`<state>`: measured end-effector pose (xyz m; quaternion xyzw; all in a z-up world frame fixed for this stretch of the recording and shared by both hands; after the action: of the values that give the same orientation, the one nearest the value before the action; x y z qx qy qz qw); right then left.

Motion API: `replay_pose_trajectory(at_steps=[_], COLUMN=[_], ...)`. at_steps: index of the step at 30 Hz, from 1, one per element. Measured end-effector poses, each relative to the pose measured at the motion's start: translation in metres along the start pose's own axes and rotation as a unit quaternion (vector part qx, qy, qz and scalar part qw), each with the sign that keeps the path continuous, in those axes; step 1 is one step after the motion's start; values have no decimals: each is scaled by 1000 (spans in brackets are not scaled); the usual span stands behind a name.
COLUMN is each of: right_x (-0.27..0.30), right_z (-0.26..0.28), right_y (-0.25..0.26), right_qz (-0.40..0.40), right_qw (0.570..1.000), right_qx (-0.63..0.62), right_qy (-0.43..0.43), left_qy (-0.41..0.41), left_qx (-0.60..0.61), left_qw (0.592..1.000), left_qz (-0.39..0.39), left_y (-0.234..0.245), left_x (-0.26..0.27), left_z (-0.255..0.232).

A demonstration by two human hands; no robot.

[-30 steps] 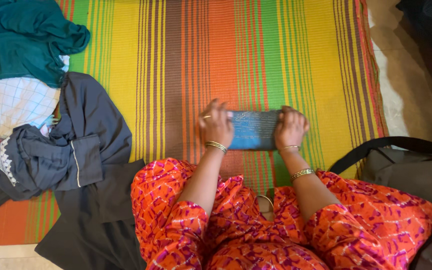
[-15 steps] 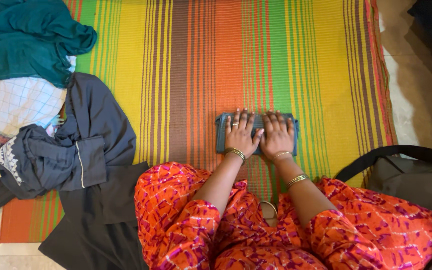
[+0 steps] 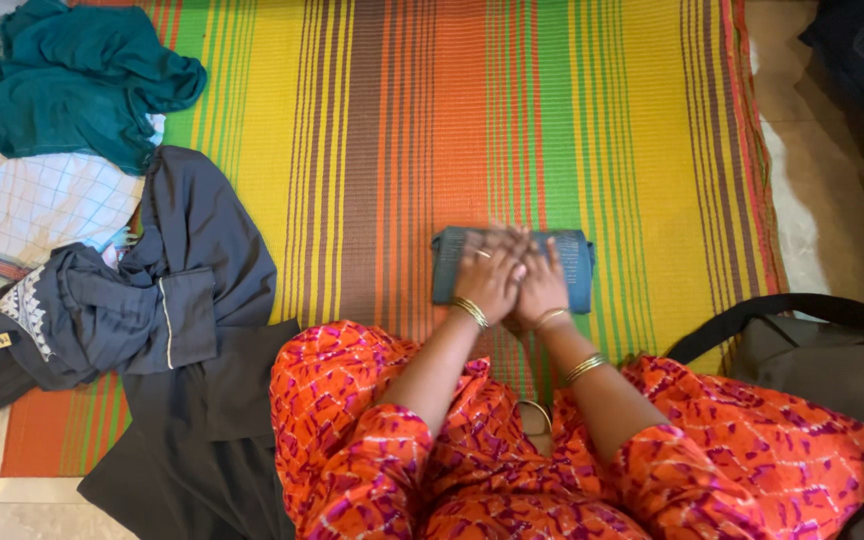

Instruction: The person folds a pair of blue pants on a mat, then places them into a bag. They then pick up a dark grey shirt, button it, and begin folding it.

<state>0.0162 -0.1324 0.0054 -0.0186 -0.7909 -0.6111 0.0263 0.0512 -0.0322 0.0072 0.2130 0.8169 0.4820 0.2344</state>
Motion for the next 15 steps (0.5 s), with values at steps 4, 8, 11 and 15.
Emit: replay_pose_trajectory(at_steps=[4, 8, 11, 15], right_x=[7, 5, 7, 4], right_z=[9, -10, -32, -80], right_y=[20, 30, 15, -21], right_qz=[-44, 3, -10, -25], right_qw=[997, 996, 988, 958], right_qx=[-44, -83, -128, -207], right_qy=[44, -20, -89, -198], left_qy=[-23, 102, 192, 330], left_qx=[74, -21, -24, 34], left_qw=[997, 987, 968, 939], left_qz=[29, 126, 158, 86], left_y=[0, 24, 36, 48], left_x=[1, -4, 0, 16], left_z=[-10, 2, 16, 65])
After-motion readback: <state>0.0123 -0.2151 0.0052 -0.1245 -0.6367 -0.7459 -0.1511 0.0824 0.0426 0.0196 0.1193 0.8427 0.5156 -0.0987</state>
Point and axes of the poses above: each hand's wrist, its own x-axis away from the middle knuckle, its own y-axis out of the back of the hand, z = x × y, the point moved 6 cm from there along -x, towards the middle knuckle, and after that the axes turned 10 degrees about x, right-handed, at the moved point
